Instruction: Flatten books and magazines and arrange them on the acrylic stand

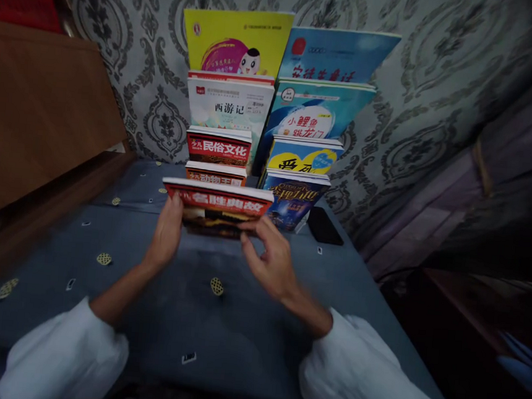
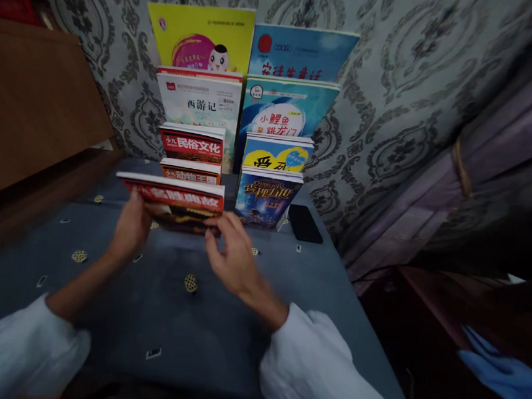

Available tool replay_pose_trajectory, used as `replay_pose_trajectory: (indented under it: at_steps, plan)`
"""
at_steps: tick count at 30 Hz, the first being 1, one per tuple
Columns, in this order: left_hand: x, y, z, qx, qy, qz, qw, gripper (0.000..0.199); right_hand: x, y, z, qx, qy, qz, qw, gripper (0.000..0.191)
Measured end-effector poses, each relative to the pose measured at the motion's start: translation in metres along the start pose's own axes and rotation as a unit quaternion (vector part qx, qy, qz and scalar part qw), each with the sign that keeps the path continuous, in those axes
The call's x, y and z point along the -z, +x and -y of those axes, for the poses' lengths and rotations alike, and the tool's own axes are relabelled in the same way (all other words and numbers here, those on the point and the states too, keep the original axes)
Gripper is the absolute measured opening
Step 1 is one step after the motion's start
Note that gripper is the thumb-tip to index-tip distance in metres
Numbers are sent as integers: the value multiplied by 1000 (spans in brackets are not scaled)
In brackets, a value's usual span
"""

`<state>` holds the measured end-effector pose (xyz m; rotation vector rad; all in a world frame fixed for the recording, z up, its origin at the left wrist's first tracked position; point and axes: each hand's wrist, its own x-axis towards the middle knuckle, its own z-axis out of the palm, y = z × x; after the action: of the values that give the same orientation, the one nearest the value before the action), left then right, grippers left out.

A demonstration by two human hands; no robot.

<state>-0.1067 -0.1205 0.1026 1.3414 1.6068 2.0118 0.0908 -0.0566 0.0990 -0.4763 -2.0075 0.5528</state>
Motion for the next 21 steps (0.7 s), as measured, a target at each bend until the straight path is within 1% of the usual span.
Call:
replay_pose_trajectory:
  at_steps: [2,3,5,6,8,10,12,15,18,21]
  plan:
    - [-2,26,-11,-108,58,-17,992,64,-4,23,-12,45,11,-35,998,17]
    - [-3,38,-15,-157,89,-18,983,61,-7,33,-19,55,21,-48,997,19]
    - [-5,55,-18,-219,153,-27,963,54,-13,46,-34,60,34,-68,995,19]
    - [-6,61,-17,-237,182,-30,954,51,-17,50,-41,55,38,-76,995,20]
    - [-7,67,-13,-254,224,-32,940,48,-25,52,-55,44,43,-83,995,22]
    - [-8,68,-6,-260,243,-30,934,47,-32,50,-66,46,48,-84,994,26]
    - [-8,66,2,-259,247,-27,933,46,-38,46,-74,49,50,-83,994,30]
    - [-7,65,13,-245,244,-20,938,43,-44,44,-83,32,40,-71,996,33]
    - [-5,66,23,-225,245,-14,943,42,-48,45,-90,21,32,-58,998,33]
    - [-6,69,32,-229,251,-14,940,41,-49,46,-94,13,40,-49,998,32]
